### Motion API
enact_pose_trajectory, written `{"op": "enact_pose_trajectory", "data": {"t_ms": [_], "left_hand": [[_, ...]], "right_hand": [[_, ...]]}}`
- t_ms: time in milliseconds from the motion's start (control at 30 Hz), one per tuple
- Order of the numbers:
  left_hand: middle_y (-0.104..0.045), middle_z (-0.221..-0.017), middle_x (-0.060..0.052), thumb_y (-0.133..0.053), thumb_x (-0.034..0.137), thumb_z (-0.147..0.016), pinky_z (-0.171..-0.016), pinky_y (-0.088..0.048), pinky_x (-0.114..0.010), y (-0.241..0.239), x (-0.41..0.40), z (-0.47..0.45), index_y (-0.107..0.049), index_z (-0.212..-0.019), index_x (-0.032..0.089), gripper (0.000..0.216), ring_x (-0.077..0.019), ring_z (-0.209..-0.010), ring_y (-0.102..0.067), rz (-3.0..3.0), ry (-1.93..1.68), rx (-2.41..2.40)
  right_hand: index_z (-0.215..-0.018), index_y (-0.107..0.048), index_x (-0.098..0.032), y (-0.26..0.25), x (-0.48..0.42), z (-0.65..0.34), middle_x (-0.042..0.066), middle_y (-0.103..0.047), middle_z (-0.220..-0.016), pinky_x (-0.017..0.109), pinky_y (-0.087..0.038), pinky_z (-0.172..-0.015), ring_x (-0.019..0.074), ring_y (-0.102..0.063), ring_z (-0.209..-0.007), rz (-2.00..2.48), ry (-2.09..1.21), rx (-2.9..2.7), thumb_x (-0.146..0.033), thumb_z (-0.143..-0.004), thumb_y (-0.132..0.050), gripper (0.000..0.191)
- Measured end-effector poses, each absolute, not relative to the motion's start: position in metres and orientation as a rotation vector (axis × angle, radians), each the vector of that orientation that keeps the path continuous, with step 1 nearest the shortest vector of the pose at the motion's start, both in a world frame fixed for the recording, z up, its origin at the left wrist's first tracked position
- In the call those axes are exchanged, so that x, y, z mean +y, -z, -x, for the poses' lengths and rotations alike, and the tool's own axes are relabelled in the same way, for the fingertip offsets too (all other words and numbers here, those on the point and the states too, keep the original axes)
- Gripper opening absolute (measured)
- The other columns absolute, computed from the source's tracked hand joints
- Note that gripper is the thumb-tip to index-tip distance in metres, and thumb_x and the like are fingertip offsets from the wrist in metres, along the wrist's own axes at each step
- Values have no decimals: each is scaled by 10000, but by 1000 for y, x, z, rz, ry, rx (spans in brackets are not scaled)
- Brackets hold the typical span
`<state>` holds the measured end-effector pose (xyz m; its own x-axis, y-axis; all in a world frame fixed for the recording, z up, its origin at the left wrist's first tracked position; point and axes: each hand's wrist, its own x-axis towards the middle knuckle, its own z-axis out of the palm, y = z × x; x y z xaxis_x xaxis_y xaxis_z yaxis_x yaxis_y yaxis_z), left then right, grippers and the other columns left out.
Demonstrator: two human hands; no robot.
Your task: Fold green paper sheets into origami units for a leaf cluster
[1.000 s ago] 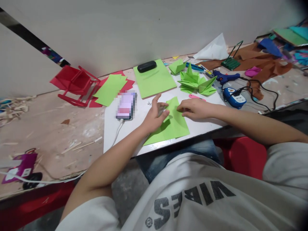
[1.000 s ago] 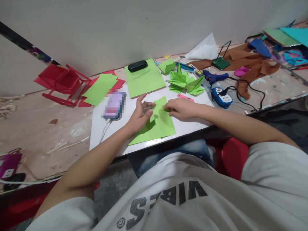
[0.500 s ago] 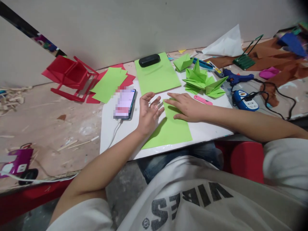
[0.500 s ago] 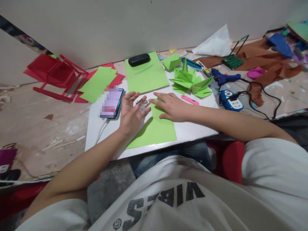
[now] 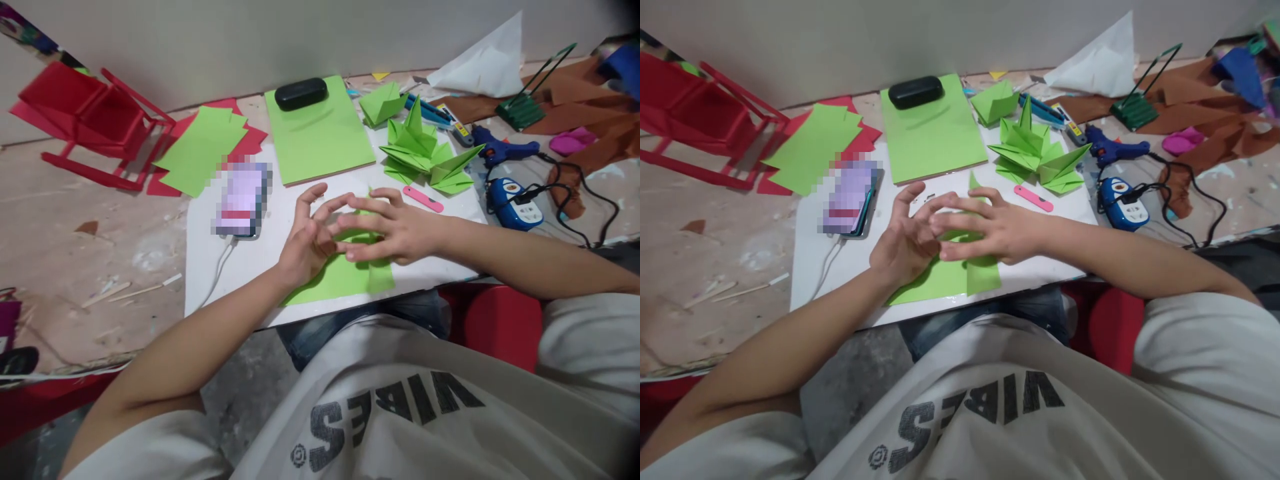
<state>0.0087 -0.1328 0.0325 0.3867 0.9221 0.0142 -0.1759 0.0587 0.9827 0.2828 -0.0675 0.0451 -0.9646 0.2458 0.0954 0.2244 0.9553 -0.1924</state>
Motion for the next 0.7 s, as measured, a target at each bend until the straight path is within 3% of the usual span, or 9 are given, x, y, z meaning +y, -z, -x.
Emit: {"op": "enact_pose_trajectory", "data": {"t_ms": [67,167,267,400,467,567,633,700], "left_hand": [[-574,-1836,-150,-670,955,-986,-973,-732,-526,-27,-132,-9,-325,-1701,457,937,-354,-1371,-809,-1134,-970,713],[-697,-1695,-153,-647,930,-1038,-1048,-725,-532,-24,-128,-4,-467,-1642,389,831,-327,-1297,-838,-1154,-988,697],[-713,-1663,-161,-728,888,-1040,-1214,-665,-552,-31,-125,5,-616,-1599,338,792,-352,-1397,-808,-1427,-957,680],[-666,-1758,-191,-998,857,-811,-1404,-510,-627,-54,-126,15,-606,-1753,314,1157,-476,-1612,-663,-2050,-642,642],[-742,-1669,-193,-952,796,-882,-1348,-551,-614,-66,-127,18,-658,-1725,273,1034,-476,-1522,-723,-2240,-528,724],[-879,-1340,-126,-724,506,-1071,-1097,-656,-475,-83,-127,23,-809,-1500,231,517,-355,-1184,-845,-2357,-468,947],[-878,-1073,-64,-642,395,-1074,-871,-637,-384,-93,-124,30,-868,-1263,234,335,-274,-910,-813,-2346,-533,1149],[-818,-889,-28,-652,411,-1072,-717,-561,-346,-103,-119,37,-855,-1093,247,261,-235,-756,-730,-2288,-695,1326]], "right_hand": [[-1361,-820,-449,-51,-77,-282,-40,-657,-1840,703,-252,-1449,294,-427,-1843,217,-207,-3019,-284,-1209,-525,370],[-1139,-798,-347,-55,-80,-284,0,-836,-1590,685,-246,-1441,256,-632,-1671,143,-251,-3010,-204,-1185,-490,343],[-1164,-812,-353,-60,-73,-290,30,-893,-1318,714,-295,-1374,284,-779,-1403,370,-421,-2941,-366,-1169,-506,306],[-1182,-859,-358,-72,-69,-296,86,-872,-1198,666,-468,-1212,338,-808,-1224,831,-451,-2704,-658,-1139,-470,494],[-1215,-871,-344,-79,-72,-297,103,-872,-1184,639,-540,-1143,346,-817,-1192,942,-408,-2560,-672,-1128,-456,536],[-1238,-879,-318,-89,-79,-299,124,-884,-1211,614,-626,-1080,353,-829,-1187,1070,-341,-2321,-608,-1137,-460,520],[-1189,-884,-317,-95,-82,-302,126,-890,-1189,615,-659,-1067,355,-836,-1143,1123,-302,-2136,-597,-1140,-506,472],[-1110,-881,-319,-101,-84,-304,108,-892,-1120,602,-686,-1006,341,-833,-1024,1071,-309,-1981,-584,-1127,-609,381]]}}
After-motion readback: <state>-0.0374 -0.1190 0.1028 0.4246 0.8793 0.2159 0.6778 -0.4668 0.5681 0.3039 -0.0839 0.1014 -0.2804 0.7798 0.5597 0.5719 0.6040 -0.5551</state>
